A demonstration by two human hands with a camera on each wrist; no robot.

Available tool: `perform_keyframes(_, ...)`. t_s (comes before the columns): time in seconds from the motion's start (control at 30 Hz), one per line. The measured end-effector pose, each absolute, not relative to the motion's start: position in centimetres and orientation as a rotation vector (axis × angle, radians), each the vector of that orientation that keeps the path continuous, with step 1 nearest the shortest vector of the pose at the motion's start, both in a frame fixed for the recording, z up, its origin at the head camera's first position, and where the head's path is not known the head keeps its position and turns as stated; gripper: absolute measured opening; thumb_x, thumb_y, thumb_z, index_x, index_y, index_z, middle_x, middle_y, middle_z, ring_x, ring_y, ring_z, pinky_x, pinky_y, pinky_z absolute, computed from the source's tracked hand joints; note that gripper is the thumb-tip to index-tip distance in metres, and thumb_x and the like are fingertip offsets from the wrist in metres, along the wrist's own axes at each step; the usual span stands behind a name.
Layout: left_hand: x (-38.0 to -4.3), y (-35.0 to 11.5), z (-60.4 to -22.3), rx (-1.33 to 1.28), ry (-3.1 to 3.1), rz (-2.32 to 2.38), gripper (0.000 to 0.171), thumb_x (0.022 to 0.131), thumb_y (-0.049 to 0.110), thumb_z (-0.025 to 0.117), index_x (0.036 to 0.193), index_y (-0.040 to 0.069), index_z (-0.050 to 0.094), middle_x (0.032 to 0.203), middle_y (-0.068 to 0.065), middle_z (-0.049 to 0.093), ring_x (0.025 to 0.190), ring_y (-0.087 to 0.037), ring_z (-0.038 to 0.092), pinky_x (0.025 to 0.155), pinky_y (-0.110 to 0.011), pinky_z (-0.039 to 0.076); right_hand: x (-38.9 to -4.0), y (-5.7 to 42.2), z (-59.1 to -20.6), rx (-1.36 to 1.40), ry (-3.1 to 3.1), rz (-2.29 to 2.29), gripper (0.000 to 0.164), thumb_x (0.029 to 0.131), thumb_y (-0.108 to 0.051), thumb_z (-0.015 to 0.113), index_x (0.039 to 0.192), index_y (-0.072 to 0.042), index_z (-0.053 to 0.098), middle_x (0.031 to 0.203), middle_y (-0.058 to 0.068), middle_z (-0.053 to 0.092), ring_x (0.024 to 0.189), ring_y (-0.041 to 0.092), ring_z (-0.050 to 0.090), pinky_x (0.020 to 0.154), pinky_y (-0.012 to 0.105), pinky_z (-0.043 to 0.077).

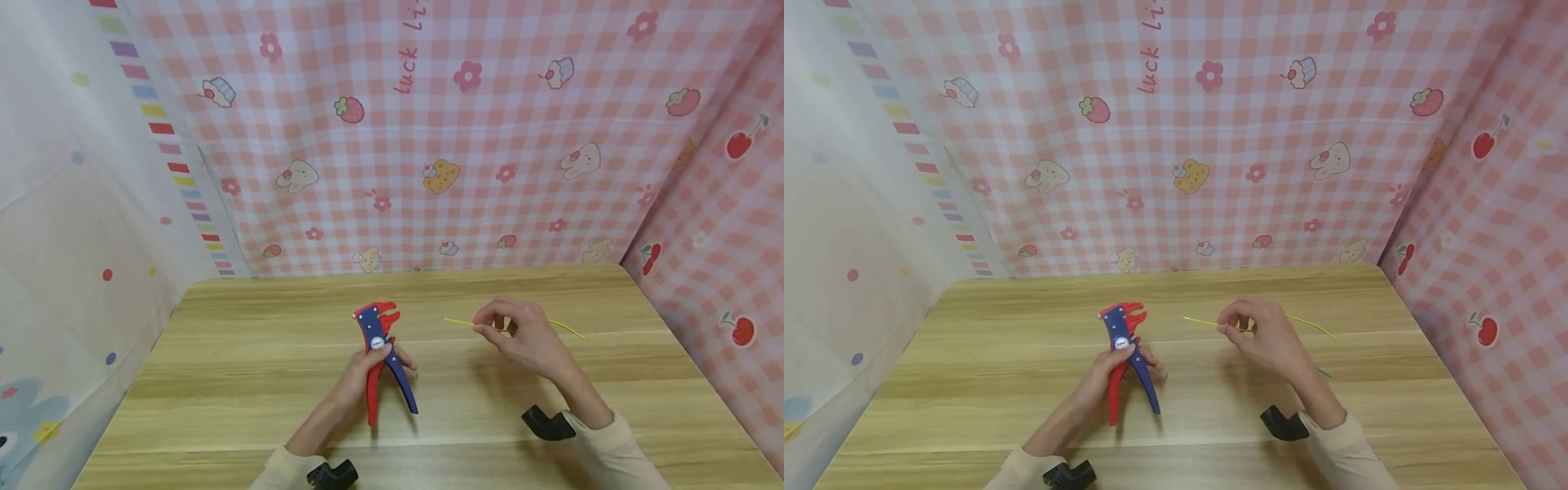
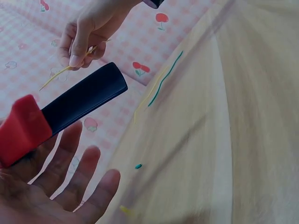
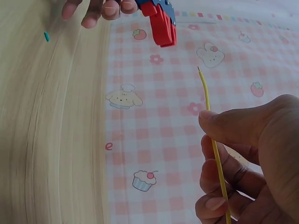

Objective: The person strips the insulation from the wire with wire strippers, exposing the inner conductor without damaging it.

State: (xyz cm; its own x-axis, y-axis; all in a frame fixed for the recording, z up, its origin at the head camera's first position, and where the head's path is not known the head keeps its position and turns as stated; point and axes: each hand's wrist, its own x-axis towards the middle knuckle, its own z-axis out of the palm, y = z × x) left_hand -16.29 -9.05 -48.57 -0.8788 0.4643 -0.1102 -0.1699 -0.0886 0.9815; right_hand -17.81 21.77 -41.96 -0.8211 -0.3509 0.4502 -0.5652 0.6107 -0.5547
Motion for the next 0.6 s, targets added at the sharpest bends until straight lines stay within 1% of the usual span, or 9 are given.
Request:
perform_keyframes(0.07, -16.5, -9.3, -48.6, 0.335, 1.828, 1.985, 0.054, 0.109, 0.038, 0.038, 0.124, -0.006, 0.065, 0.118, -0.010, 0.074, 0.121, -0.023, 0.062, 0.116, -0.037, 0.033, -17.9, 22.0, -41.9, 0.731, -2.548, 1.022, 0.004, 0.093, -0.018, 0.077, 0.090, -0.016, 0.076, 0.083, -0.012, 0.066, 0.071, 0.002, 0.052, 0.057, 0.021, 0.045)
perform_keyframes(0.13, -16.7, -9.5, -48.6, 0.356, 1.863, 1.975, 0.054, 0.109, 0.039, 0.037, 0.123, -0.004, 0.067, 0.120, -0.009, 0.075, 0.123, -0.021, 0.062, 0.118, -0.039, 0.032, -18.1, 22.3, -42.0, 0.710, -2.562, 1.014, 0.003, 0.093, -0.018, 0.077, 0.090, -0.016, 0.076, 0.083, -0.012, 0.066, 0.071, 0.002, 0.052, 0.057, 0.021, 0.046)
perform_keyframes(0.23, -17.1, -10.0, -48.8, 0.400, 1.843, 2.029, 0.052, 0.109, 0.035, 0.038, 0.121, -0.006, 0.067, 0.116, -0.007, 0.077, 0.120, -0.021, 0.068, 0.118, -0.042, 0.039, -18.3, 22.6, -42.1, 0.668, -2.587, 1.010, 0.004, 0.093, -0.015, 0.077, 0.091, -0.018, 0.075, 0.083, -0.011, 0.066, 0.071, 0.003, 0.052, 0.058, 0.022, 0.047)
perform_keyframes(0.33, -17.4, -10.6, -49.2, 0.440, 1.716, 2.143, 0.044, 0.110, 0.025, 0.038, 0.117, -0.009, 0.064, 0.109, -0.006, 0.079, 0.113, -0.023, 0.073, 0.111, -0.046, 0.050, -18.6, 23.0, -42.4, 0.630, -2.605, 1.014, 0.009, 0.091, -0.011, 0.077, 0.091, -0.020, 0.075, 0.081, -0.010, 0.065, 0.070, 0.004, 0.053, 0.058, 0.022, 0.047)
perform_keyframes(0.4, -17.7, -10.9, -49.5, 0.456, 1.595, 2.214, 0.037, 0.110, 0.020, 0.035, 0.114, -0.006, 0.062, 0.103, -0.006, 0.079, 0.107, -0.026, 0.075, 0.104, -0.050, 0.056, -18.8, 23.3, -42.7, 0.617, -2.607, 1.018, 0.011, 0.091, -0.010, 0.077, 0.091, -0.021, 0.074, 0.078, -0.010, 0.065, 0.069, 0.004, 0.054, 0.058, 0.022, 0.048)
perform_keyframes(0.43, -17.8, -11.0, -49.6, 0.454, 1.538, 2.240, 0.034, 0.110, 0.018, 0.034, 0.113, -0.003, 0.061, 0.101, -0.006, 0.079, 0.104, -0.026, 0.076, 0.101, -0.050, 0.057, -18.9, 23.4, -42.8, 0.615, -2.605, 1.020, 0.011, 0.091, -0.010, 0.078, 0.091, -0.021, 0.075, 0.078, -0.009, 0.065, 0.068, 0.004, 0.054, 0.058, 0.023, 0.049)
perform_keyframes(0.5, -17.9, -11.3, -49.8, 0.446, 1.444, 2.280, 0.029, 0.109, 0.015, 0.033, 0.111, 0.002, 0.058, 0.095, -0.007, 0.077, 0.097, -0.027, 0.077, 0.097, -0.051, 0.059, -19.1, 23.7, -43.1, 0.615, -2.603, 1.025, 0.011, 0.091, -0.009, 0.077, 0.091, -0.020, 0.075, 0.077, -0.009, 0.065, 0.068, 0.004, 0.055, 0.058, 0.023, 0.050)
perform_keyframes(0.6, -18.1, -11.7, -49.9, 0.419, 1.376, 2.314, 0.028, 0.109, 0.015, 0.032, 0.109, 0.003, 0.057, 0.089, -0.007, 0.072, 0.087, -0.025, 0.074, 0.094, -0.054, 0.060, -19.4, 24.1, -43.4, 0.608, -2.607, 1.028, 0.010, 0.091, -0.009, 0.077, 0.092, -0.019, 0.074, 0.077, -0.009, 0.066, 0.068, 0.003, 0.056, 0.059, 0.022, 0.050)
